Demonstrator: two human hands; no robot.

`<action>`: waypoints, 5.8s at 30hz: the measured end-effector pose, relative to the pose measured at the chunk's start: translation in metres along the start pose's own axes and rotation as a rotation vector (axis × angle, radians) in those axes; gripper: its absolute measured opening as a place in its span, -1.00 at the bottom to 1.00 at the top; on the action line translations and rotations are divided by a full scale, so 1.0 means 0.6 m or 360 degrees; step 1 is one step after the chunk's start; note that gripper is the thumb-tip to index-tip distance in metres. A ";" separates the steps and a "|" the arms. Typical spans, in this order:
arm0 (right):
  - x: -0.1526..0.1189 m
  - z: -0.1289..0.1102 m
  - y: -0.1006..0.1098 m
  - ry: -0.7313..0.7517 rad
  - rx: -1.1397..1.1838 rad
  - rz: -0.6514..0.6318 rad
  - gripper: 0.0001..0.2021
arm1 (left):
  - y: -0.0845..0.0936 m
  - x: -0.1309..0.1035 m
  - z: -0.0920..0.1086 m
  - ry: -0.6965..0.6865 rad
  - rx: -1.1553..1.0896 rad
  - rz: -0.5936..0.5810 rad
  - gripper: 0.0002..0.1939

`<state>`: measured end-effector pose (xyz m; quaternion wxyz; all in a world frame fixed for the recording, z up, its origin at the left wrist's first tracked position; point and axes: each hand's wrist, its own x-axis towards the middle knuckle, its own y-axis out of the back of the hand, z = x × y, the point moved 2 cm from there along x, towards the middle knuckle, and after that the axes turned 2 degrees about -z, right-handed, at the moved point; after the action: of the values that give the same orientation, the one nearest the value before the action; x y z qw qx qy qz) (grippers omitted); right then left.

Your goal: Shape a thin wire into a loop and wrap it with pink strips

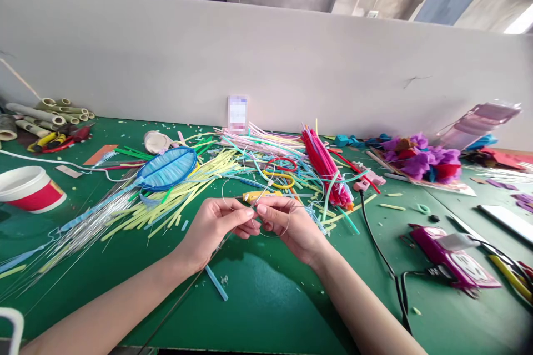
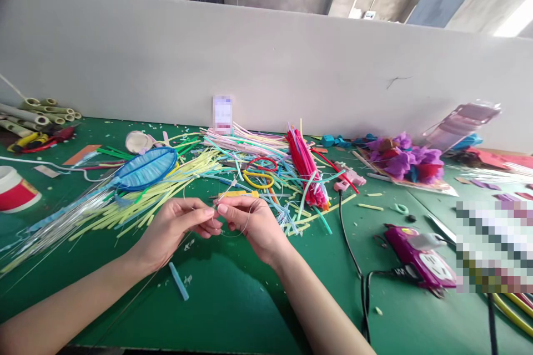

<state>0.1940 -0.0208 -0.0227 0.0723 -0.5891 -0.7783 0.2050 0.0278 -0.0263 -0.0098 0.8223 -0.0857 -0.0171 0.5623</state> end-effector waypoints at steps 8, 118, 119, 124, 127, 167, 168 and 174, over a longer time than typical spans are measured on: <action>0.000 0.001 0.001 0.0066 -0.0056 0.0023 -0.76 | -0.004 -0.002 -0.001 -0.0017 0.0030 -0.0020 -0.81; -0.030 -0.040 0.014 0.0598 -0.1148 0.0151 -0.46 | 0.013 -0.007 -0.001 0.0039 -0.0252 -0.0059 -0.85; -0.032 -0.045 0.015 0.0670 -0.1042 0.0201 -0.54 | 0.013 -0.007 -0.001 0.0040 -0.0257 -0.0064 -0.86; -0.029 -0.045 0.004 0.0570 -0.0674 0.0151 -0.80 | 0.011 -0.007 -0.001 0.0038 -0.0294 -0.0102 -0.85; -0.022 -0.032 -0.007 0.0441 -0.0496 0.0054 -0.83 | 0.011 -0.007 -0.002 0.0047 -0.0281 -0.0107 -0.85; -0.013 -0.011 -0.008 0.0228 -0.0250 0.0012 -0.83 | 0.006 -0.009 -0.007 -0.0011 -0.0054 -0.0121 -0.83; -0.013 -0.011 -0.008 0.0229 -0.0253 0.0012 -0.83 | 0.006 -0.010 -0.007 -0.0008 -0.0054 -0.0119 -0.83; -0.014 -0.014 -0.008 0.0235 -0.0232 -0.0007 -0.85 | 0.005 -0.010 -0.006 -0.0010 -0.0047 -0.0118 -0.81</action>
<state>0.1950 -0.0281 -0.0121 0.0869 -0.6048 -0.7848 0.1036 0.0233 -0.0313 -0.0134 0.8412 -0.0952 -0.0311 0.5313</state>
